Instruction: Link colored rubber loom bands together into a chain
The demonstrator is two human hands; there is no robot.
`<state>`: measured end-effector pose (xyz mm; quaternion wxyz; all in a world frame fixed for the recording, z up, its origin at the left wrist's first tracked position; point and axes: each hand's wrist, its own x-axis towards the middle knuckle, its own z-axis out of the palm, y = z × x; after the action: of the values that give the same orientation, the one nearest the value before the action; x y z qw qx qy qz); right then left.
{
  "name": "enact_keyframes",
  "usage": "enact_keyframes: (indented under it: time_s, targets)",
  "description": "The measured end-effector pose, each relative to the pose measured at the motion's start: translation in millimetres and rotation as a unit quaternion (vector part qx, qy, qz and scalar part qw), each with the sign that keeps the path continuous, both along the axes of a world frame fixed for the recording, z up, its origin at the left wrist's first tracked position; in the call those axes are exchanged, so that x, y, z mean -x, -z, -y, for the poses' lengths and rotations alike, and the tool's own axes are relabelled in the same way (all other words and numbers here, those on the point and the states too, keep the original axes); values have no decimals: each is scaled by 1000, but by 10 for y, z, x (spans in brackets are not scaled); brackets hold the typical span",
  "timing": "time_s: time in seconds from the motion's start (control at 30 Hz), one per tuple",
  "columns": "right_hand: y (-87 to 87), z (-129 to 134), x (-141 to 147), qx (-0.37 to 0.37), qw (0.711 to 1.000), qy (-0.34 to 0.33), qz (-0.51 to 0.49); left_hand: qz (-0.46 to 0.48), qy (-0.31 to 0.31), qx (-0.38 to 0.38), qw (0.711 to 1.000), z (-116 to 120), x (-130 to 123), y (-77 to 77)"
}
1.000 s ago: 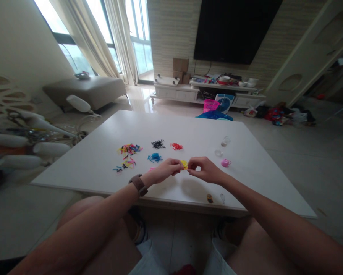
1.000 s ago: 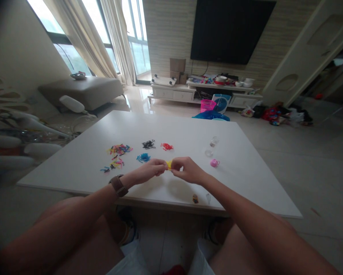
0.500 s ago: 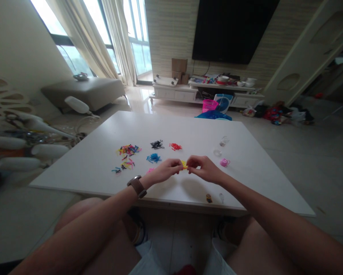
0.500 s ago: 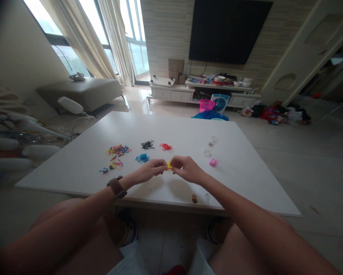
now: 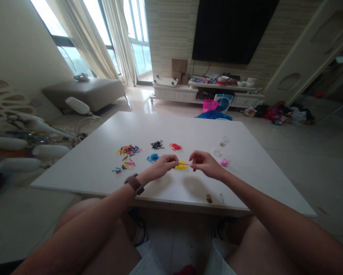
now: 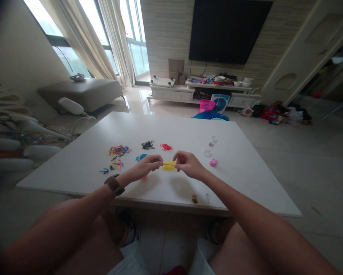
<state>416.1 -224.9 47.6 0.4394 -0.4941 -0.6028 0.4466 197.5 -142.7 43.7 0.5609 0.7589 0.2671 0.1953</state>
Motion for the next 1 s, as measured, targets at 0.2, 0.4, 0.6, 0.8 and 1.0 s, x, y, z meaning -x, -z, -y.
enact_keyframes:
  time_s: [0.2,0.4,0.6,0.8,1.0]
  targets:
    - [29,-57,-125,15,1000,15,-23,-11,-31,-27,999,-69,38,32]
    - [31,15,91,10,1000,0,5,-4,18,-44,999,61,-75,82]
    - [30,5,15,-17,996,45,77,-26,-102,-75,992,-332,-128,252]
    - [-56,80,6,-30,988,32,151,-116,-245,-66,960,-783,-198,488]
    - [-171,192,22,-48,978,27,201,-168,-298,-68,937,-1018,-457,651]
